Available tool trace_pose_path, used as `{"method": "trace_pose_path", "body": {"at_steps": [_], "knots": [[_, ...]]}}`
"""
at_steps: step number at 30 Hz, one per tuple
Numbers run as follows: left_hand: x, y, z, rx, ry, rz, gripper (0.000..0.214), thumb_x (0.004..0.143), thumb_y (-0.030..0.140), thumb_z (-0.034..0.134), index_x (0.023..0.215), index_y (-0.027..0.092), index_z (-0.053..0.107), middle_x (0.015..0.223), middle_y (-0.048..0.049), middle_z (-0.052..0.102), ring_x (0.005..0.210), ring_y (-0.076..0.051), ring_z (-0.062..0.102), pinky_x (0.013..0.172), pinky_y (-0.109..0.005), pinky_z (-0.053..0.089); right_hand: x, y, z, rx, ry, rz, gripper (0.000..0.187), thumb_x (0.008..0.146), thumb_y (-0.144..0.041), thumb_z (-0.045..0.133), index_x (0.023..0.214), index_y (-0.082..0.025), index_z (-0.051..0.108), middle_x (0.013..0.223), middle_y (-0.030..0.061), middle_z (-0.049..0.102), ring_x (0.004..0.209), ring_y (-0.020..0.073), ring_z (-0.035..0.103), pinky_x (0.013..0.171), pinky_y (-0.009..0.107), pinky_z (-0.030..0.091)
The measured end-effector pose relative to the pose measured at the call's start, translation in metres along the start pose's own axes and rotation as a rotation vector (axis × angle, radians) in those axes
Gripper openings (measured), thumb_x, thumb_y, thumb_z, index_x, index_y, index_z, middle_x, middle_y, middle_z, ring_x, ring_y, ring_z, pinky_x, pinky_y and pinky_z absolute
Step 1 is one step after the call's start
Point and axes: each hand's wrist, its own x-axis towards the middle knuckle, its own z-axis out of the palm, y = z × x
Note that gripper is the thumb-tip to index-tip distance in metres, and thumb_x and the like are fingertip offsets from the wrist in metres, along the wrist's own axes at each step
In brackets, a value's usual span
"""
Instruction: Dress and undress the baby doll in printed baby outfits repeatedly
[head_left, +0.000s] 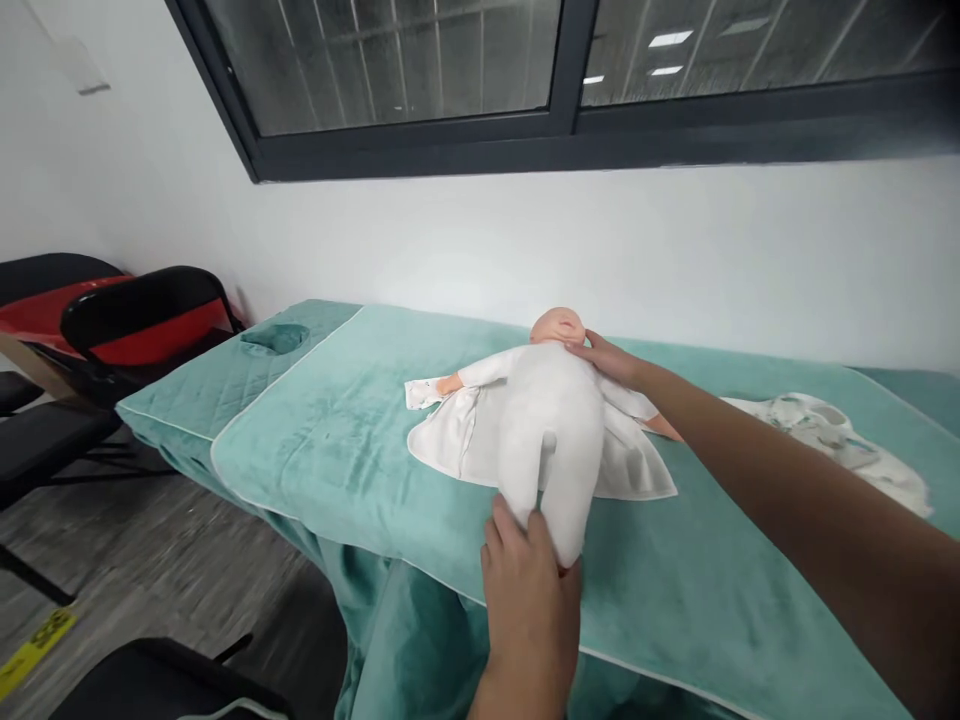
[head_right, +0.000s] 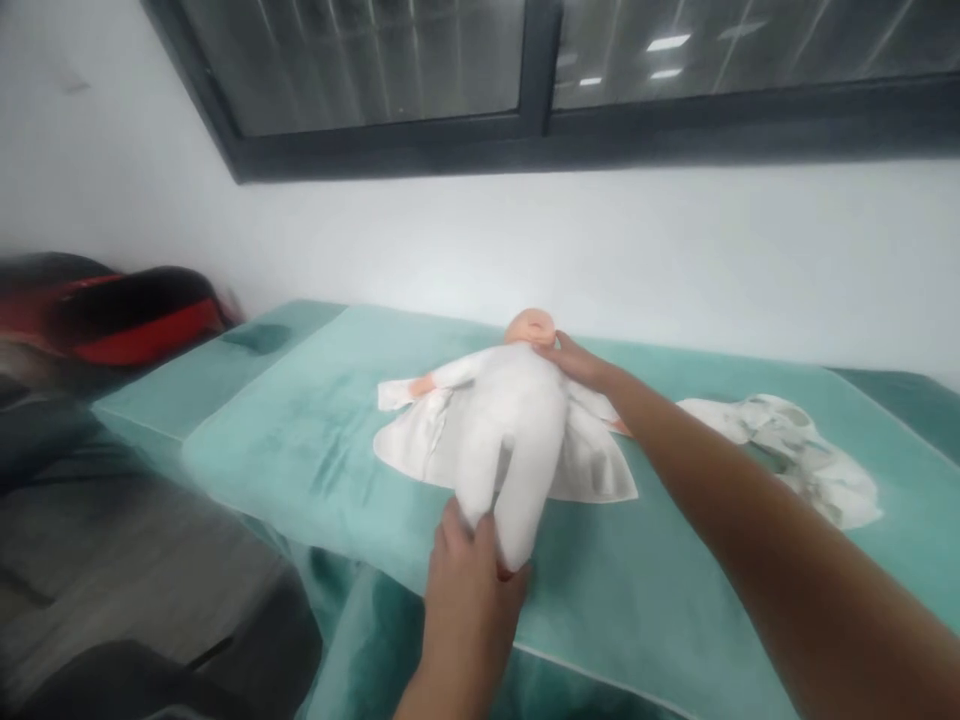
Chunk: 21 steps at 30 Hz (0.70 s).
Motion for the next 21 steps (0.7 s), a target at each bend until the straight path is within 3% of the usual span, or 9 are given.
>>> {"method": "trace_pose_path", "body": {"at_steps": [3, 7, 11, 13, 16, 18, 21], "knots": [[0.005, -0.003, 0.012, -0.003, -0.013, -0.042, 0.041, 0.072, 0.021, 0.074, 0.111, 0.020, 0.061, 0.138, -0.0162, 0.041, 0.116, -0.036, 0.051, 0.093, -0.049, 0.048, 0.010, 0.015, 0.005, -0.009, -0.099, 0.109, 0.076, 0.077, -0.057, 0.073, 0.140, -0.023, 0.049, 0.144, 0.0147, 0.056, 0.125, 0.0354, 0.058, 0.107, 0.052, 0.046], [0.005, -0.008, 0.012, -0.062, -0.051, -0.061, 0.043, 0.071, 0.024, 0.075, 0.113, 0.023, 0.062, 0.140, -0.0140, 0.041, 0.119, -0.037, 0.052, 0.091, -0.048, 0.051, 0.027, 0.026, 0.012, -0.091, -0.150, 0.115, 0.087, 0.076, -0.062, 0.072, 0.147, -0.023, 0.041, 0.151, 0.0138, 0.049, 0.132, 0.0352, 0.052, 0.112, 0.052, 0.040], [0.007, -0.017, 0.001, -0.212, -0.085, -0.081, 0.041, 0.077, 0.028, 0.070, 0.117, 0.028, 0.061, 0.150, -0.0106, 0.035, 0.103, -0.026, 0.063, 0.085, -0.042, 0.055, 0.038, 0.028, 0.015, -0.145, -0.185, 0.118, 0.092, 0.075, -0.066, 0.070, 0.150, -0.024, 0.036, 0.142, 0.0143, 0.057, 0.124, 0.0365, 0.058, 0.106, 0.053, 0.043], [0.018, -0.029, -0.007, -0.339, -0.055, -0.069, 0.029, 0.084, 0.028, 0.062, 0.113, 0.027, 0.061, 0.147, -0.0089, 0.042, 0.097, -0.021, 0.066, 0.084, -0.037, 0.056, 0.040, 0.026, 0.015, -0.226, -0.210, 0.130, 0.093, 0.077, -0.069, 0.065, 0.151, -0.024, 0.033, 0.130, 0.0143, 0.066, 0.115, 0.0371, 0.063, 0.100, 0.052, 0.046], [0.058, -0.056, -0.021, -0.404, 0.116, 0.096, 0.016, 0.094, 0.025, 0.049, 0.105, 0.023, 0.060, 0.128, -0.0077, 0.060, 0.114, -0.020, 0.061, 0.100, -0.037, 0.051, 0.039, 0.016, 0.018, -0.521, -0.103, 0.028, 0.074, 0.081, -0.069, 0.060, 0.139, -0.023, 0.050, 0.111, 0.0145, 0.072, 0.104, 0.0390, 0.065, 0.092, 0.052, 0.048], [0.095, -0.073, -0.027, -0.256, 0.274, 0.198, 0.017, 0.095, 0.021, 0.047, 0.104, 0.020, 0.061, 0.122, -0.0089, 0.063, 0.117, -0.022, 0.059, 0.103, -0.039, 0.048, 0.038, 0.004, 0.029, -0.691, -0.016, -0.141, 0.054, 0.085, -0.062, 0.058, 0.123, -0.023, 0.061, 0.111, 0.0153, 0.070, 0.103, 0.0386, 0.064, 0.089, 0.051, 0.048], [0.153, -0.092, -0.028, 0.024, 0.320, 0.338, 0.023, 0.092, 0.013, 0.046, 0.109, 0.017, 0.063, 0.119, -0.0105, 0.065, 0.115, -0.024, 0.058, 0.102, -0.042, 0.048, 0.039, -0.016, 0.064, -0.757, -0.087, -0.399, 0.037, 0.092, -0.045, 0.054, 0.119, -0.022, 0.063, 0.125, 0.0147, 0.064, 0.114, 0.0354, 0.058, 0.094, 0.048, 0.046]]}}
